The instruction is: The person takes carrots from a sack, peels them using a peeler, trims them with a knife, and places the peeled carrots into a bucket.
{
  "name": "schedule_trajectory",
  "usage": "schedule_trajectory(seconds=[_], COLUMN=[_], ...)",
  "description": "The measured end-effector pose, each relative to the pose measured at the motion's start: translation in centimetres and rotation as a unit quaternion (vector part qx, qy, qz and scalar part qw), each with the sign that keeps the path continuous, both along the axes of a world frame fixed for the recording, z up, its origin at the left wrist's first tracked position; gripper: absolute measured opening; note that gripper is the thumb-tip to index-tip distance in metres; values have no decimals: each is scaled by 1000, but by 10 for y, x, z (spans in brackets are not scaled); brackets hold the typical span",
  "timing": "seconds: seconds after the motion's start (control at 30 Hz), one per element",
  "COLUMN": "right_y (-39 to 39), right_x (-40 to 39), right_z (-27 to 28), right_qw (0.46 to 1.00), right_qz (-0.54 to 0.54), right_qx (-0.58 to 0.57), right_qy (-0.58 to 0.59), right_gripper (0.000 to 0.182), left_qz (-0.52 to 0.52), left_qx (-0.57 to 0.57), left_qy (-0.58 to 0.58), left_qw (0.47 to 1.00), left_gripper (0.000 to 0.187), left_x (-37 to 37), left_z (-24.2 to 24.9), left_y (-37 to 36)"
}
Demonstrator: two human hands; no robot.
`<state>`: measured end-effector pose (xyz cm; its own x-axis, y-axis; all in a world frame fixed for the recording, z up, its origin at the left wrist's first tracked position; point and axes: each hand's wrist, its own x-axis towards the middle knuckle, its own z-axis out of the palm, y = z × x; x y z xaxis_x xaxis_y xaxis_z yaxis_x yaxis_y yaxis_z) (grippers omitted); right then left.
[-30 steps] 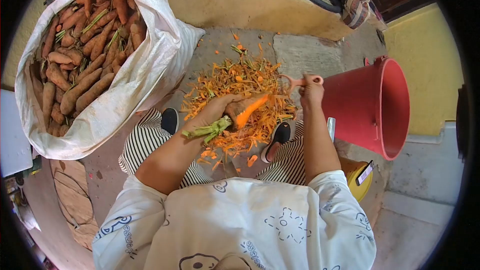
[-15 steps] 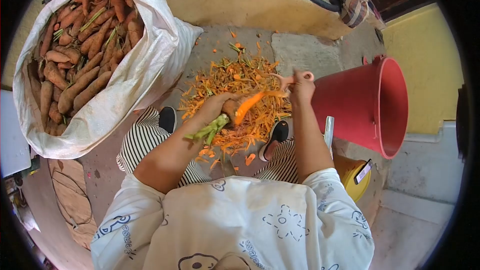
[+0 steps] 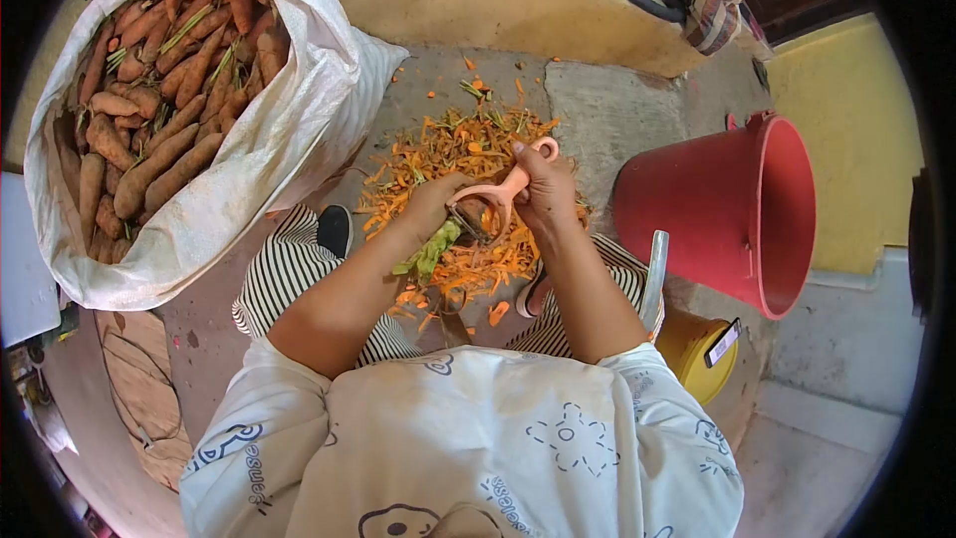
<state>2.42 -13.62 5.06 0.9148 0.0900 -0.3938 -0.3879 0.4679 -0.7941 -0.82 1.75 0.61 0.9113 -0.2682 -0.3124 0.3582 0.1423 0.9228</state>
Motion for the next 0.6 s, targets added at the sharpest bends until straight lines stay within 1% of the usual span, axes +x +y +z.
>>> schedule_trajectory(seconds=[0.03,0.07,0.1,0.13,0.2,0.23,0.27,0.3,0.37,0.4,0.43,0.5,0.6], right_y=[0,0,-1,-17,-83,-100,-113,-126,-98,-79,-58,-12,6], right_x=[1,3,7,19,53,51,55,55,43,35,26,2,-6], right_z=[1,1,1,-10,-60,-54,-61,-55,-25,-11,3,27,24], right_qw=[1000,999,997,989,958,937,922,938,956,966,972,985,994], right_qz=[-18,-37,-56,-138,-193,-226,-300,-268,-278,-256,-233,-171,-36], right_qx=[-9,-17,-26,-51,-196,-261,-239,-220,-80,-30,23,-17,-79], right_qy=[12,26,39,31,-81,-54,-51,12,-39,-24,-11,-11,-72], right_gripper=[15,14,14,15,18,17,19,21,22,23,23,21,18], left_qz=[5,9,14,18,16,15,33,24,3,-4,18,62,78], left_qx=[23,23,22,20,-39,-67,-141,-157,-190,-225,-237,-262,-194], left_qy=[-13,36,85,133,156,165,206,225,271,286,264,225,203], left_qw=[1000,999,996,991,987,984,968,961,943,932,935,936,957], left_gripper=[22,23,25,26,28,29,29,29,29,27,28,28,31], left_x=[1,1,0,0,-7,-7,-5,-1,1,3,5,3,-3], left_z=[2,4,20,28,27,26,20,21,25,25,27,27,27], left_y=[1,2,2,2,2,2,1,5,9,8,5,-4,-7])
